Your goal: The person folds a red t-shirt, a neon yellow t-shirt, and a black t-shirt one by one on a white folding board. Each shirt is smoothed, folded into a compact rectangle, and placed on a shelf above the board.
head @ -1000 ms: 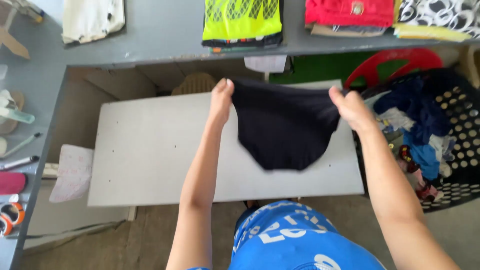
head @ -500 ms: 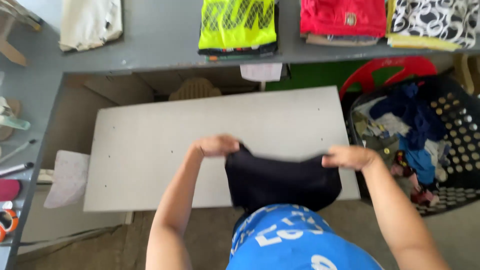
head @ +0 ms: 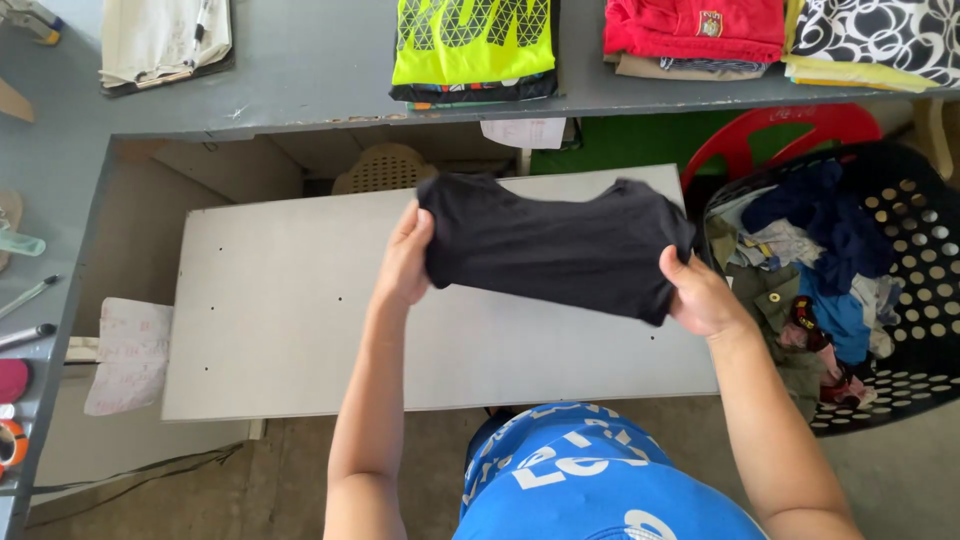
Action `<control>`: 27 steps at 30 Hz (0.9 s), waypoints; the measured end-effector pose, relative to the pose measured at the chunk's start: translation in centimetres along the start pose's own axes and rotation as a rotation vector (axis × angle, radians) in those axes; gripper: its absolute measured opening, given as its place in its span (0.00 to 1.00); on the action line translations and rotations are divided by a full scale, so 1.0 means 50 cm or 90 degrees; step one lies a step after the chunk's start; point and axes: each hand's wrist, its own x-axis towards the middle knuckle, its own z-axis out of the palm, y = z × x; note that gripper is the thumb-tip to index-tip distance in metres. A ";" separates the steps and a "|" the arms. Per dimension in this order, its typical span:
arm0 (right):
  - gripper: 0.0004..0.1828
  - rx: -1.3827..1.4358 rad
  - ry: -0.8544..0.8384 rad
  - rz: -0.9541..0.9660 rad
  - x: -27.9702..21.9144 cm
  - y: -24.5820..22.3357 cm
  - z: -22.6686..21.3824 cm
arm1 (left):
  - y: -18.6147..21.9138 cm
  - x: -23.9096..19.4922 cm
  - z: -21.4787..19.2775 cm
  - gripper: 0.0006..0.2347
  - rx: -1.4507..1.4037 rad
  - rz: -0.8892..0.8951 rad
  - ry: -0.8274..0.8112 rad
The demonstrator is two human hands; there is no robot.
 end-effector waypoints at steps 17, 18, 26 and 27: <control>0.30 -0.910 -0.052 0.381 -0.080 0.289 -0.031 | -0.270 0.259 0.044 0.19 1.024 0.170 0.058; 0.23 -0.808 -0.008 0.325 -0.098 0.303 -0.052 | -0.324 0.222 0.030 0.20 0.979 0.247 0.083; 0.14 -0.706 0.223 -0.207 0.034 0.211 -0.064 | -0.405 -0.104 -0.037 0.19 1.012 0.206 0.304; 0.16 -0.767 0.226 -0.283 0.078 0.211 -0.070 | -0.407 -0.122 -0.061 0.19 1.053 0.189 0.342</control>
